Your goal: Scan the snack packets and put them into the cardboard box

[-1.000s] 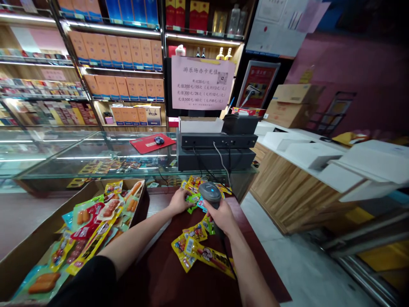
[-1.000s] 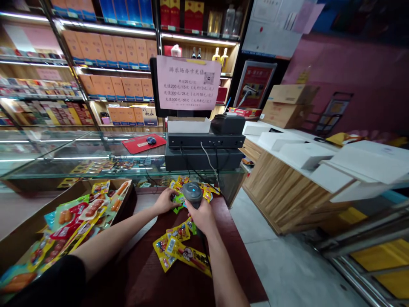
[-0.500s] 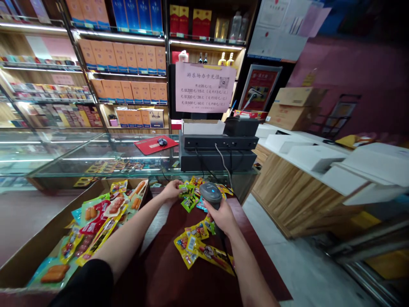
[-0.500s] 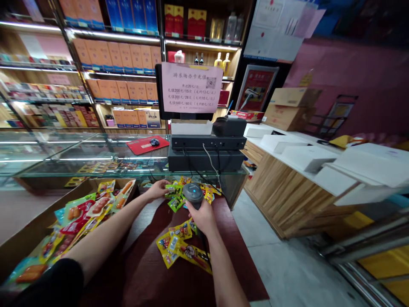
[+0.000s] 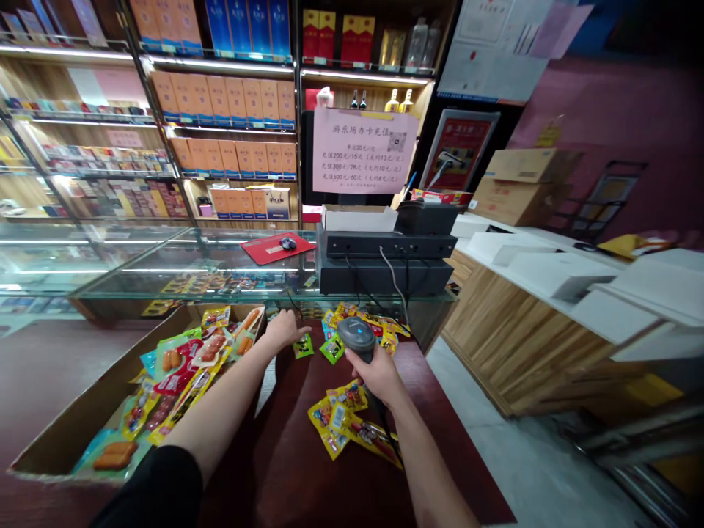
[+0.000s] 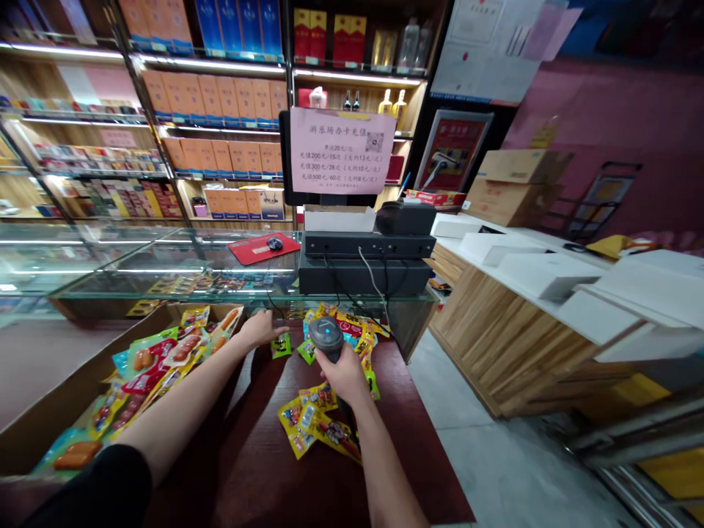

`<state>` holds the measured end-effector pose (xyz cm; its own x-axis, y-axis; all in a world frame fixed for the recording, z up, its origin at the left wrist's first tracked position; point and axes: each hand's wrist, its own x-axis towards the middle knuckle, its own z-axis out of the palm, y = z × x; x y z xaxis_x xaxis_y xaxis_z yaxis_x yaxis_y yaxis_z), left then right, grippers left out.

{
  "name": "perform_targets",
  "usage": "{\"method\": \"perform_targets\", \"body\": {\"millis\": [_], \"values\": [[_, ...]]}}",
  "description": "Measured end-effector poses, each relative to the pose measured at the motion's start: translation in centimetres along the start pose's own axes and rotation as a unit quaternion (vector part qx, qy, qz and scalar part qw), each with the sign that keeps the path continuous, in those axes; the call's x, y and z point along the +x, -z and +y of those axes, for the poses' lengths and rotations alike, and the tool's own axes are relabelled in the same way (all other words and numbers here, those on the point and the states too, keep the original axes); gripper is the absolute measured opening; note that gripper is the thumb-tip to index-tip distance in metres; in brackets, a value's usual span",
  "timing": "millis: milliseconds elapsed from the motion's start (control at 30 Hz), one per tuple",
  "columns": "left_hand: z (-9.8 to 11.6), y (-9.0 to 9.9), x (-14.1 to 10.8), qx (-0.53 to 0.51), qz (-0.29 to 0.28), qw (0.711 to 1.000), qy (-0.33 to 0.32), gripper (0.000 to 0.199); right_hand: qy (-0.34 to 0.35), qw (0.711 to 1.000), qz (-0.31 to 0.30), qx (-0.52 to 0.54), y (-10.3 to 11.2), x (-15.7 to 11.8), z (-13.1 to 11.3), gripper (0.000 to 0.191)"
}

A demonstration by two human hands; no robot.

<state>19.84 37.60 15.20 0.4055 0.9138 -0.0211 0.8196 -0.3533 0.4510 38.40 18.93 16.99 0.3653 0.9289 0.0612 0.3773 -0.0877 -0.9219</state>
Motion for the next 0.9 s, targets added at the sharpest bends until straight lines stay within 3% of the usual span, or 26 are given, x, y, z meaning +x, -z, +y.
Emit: {"method": "perform_targets", "body": {"millis": [67,167,400,500,600,733,900], "values": [[0.1,-0.3,-0.4,0.072,-0.021,0.996,0.053,0.058,-0.003,1.0,-0.005,0.001,-0.2,0.0,-0.4,0.031],[0.0,-0.9,-0.7,0.085,-0.059,0.992,0.069,0.053,-0.003,1.0,-0.015,0.008,-0.6,-0.2,-0.9,0.03],[0.0,-1.3,-0.1,-0.132,-0.032,0.989,0.049,0.033,0.009,0.999,-0.04,-0.013,-1.4,-0.7,-1.5,0.029],[-0.3,0.1,0.5,-0.169,-0.048,0.982,0.071,0.03,0.007,0.999,-0.046,-0.002,-2.0,-0.8,-1.4,0.028],[-0.9,2.9,0.5,-0.239,-0.048,0.966,0.081,0.033,-0.012,0.998,-0.059,0.003,-3.0,-0.8,-1.2,0.029],[-2.1,6.4,-1.6,-0.428,-0.035,0.898,0.095,0.039,-0.012,0.996,-0.084,-0.005,-4.9,-1.0,-1.4,0.029],[-3.9,7.8,-4.8,-0.503,-0.03,0.857,0.103,0.039,0.017,0.993,-0.119,-0.017,-7.1,-1.8,-3.2,0.029]]}}
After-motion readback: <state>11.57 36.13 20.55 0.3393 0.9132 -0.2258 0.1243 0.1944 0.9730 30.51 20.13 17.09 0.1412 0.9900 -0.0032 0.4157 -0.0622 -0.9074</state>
